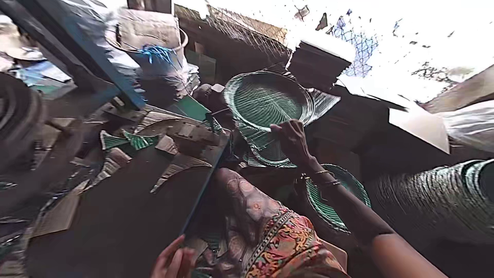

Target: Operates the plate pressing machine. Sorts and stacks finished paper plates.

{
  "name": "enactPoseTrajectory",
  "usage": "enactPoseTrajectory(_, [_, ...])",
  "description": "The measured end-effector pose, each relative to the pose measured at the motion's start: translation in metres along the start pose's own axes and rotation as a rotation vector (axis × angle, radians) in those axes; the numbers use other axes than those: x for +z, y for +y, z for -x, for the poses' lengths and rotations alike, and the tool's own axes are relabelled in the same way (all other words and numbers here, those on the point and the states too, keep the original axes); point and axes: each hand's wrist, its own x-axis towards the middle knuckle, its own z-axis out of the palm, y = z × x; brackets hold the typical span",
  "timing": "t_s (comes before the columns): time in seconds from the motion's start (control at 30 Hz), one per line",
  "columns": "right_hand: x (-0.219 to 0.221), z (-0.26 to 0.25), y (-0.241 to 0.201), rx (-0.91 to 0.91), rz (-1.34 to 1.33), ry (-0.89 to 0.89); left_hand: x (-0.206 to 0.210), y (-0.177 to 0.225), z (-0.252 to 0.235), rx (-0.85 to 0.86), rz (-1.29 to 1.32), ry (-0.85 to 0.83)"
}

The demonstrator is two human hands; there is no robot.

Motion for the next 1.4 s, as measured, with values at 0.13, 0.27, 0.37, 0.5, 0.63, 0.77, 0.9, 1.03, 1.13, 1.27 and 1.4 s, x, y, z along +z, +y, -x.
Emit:
enactPoseTrajectory(0.13, [0.073,0.119,0.059,0.222,0.033,-0.551,0.092,0.010,-0.072,0.064,-0.172,-0.306])
enactPoseTrajectory(0.27, [0.097,0.158,0.072,0.405,-0.224,-0.898,0.166,-0.010,-0.155,0.046,-0.424,-0.507])
enactPoseTrajectory(0.37, [0.072,0.147,0.104,0.595,-0.196,-0.423,0.211,-0.036,-0.216,-0.033,-0.602,-0.546])
enactPoseTrajectory(0.5, [0.070,0.136,0.199,1.015,0.137,-0.278,0.263,-0.071,-0.285,-0.082,-0.811,-0.538])
enactPoseTrajectory(0.63, [0.131,0.176,0.210,1.224,0.019,-0.671,0.294,-0.092,-0.324,-0.157,-0.877,-0.451])
enactPoseTrajectory(0.77, [0.152,0.196,0.158,1.221,-0.073,-1.053,0.293,-0.129,-0.353,-0.208,-0.986,-0.459])
enactPoseTrajectory(0.9, [0.121,0.202,0.185,1.366,-0.100,-0.810,0.297,-0.171,-0.330,-0.413,-0.925,-0.634])
enactPoseTrajectory(1.03, [0.119,0.218,0.237,1.447,-0.060,-0.740,0.310,-0.186,-0.316,-0.510,-0.772,-0.642])
enactPoseTrajectory(1.13, [0.173,0.230,0.223,1.517,-0.022,-0.902,0.293,-0.191,-0.335,-0.545,-0.575,-0.518])
enactPoseTrajectory(1.27, [0.229,0.225,0.183,1.572,0.006,-0.856,0.269,-0.178,-0.355,-0.561,-0.556,-0.458])
enactPoseTrajectory(1.4, [0.199,0.203,0.210,1.423,-0.018,-0.790,0.267,-0.189,-0.354,-0.710,-0.823,-0.539])
